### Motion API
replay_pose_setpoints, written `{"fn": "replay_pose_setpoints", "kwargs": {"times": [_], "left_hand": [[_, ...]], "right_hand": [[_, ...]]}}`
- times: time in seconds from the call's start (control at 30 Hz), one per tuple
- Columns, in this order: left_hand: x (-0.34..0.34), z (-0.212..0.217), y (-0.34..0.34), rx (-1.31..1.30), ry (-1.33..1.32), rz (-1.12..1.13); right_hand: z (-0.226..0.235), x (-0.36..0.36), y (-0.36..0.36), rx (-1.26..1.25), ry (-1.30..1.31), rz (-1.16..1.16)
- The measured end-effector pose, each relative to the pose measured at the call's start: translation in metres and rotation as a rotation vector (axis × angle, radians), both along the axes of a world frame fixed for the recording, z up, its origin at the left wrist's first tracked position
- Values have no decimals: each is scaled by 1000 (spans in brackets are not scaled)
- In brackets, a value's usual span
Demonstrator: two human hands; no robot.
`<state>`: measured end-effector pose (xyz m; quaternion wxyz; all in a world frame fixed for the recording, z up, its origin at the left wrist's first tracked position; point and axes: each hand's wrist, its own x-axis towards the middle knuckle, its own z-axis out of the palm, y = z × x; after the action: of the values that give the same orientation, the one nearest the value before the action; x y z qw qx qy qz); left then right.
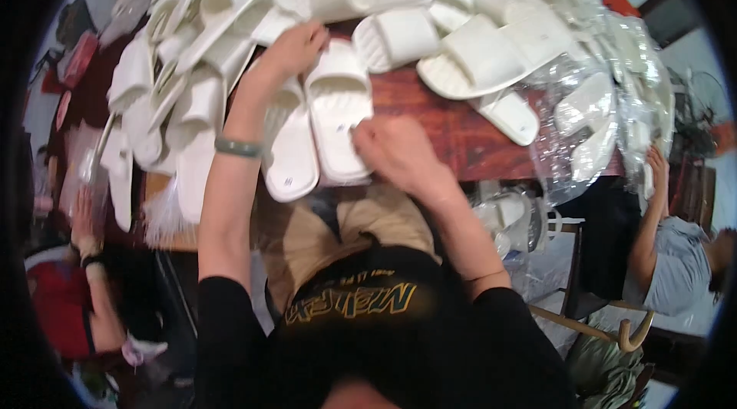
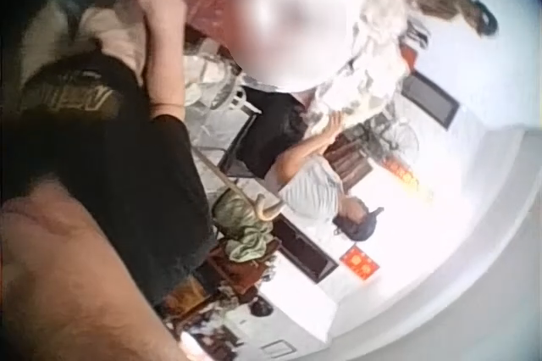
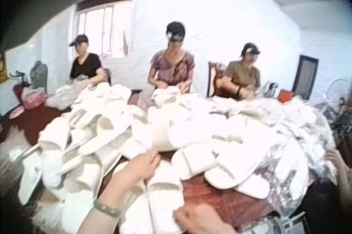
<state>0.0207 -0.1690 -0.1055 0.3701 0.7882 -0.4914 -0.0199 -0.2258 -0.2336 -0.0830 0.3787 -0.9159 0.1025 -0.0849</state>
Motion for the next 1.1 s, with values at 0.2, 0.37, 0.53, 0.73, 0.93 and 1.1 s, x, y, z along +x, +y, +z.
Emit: {"fn": "replay_pose_setpoints", "kwargs": {"times": [0.2, 0.37, 0.53, 0.73, 0.93, 1.1], "left_hand": [[-9, -14, 23, 58, 266, -48], [-20, -7, 23, -40, 361, -51], [-18, -6, 24, 13, 453, -16], [-1, -6, 16, 2, 304, -1], [6, -22, 14, -126, 374, 4], [-5, -20, 20, -77, 442, -22]], "right_hand": [[-13, 11, 6, -479, -6, 410], [3, 7, 7, -399, 244, 200], [-9, 25, 6, -391, 278, 46], [-12, 48, 2, -728, 197, 42], [-23, 52, 2, -364, 100, -132], [-28, 51, 8, -373, 42, -141]]}}
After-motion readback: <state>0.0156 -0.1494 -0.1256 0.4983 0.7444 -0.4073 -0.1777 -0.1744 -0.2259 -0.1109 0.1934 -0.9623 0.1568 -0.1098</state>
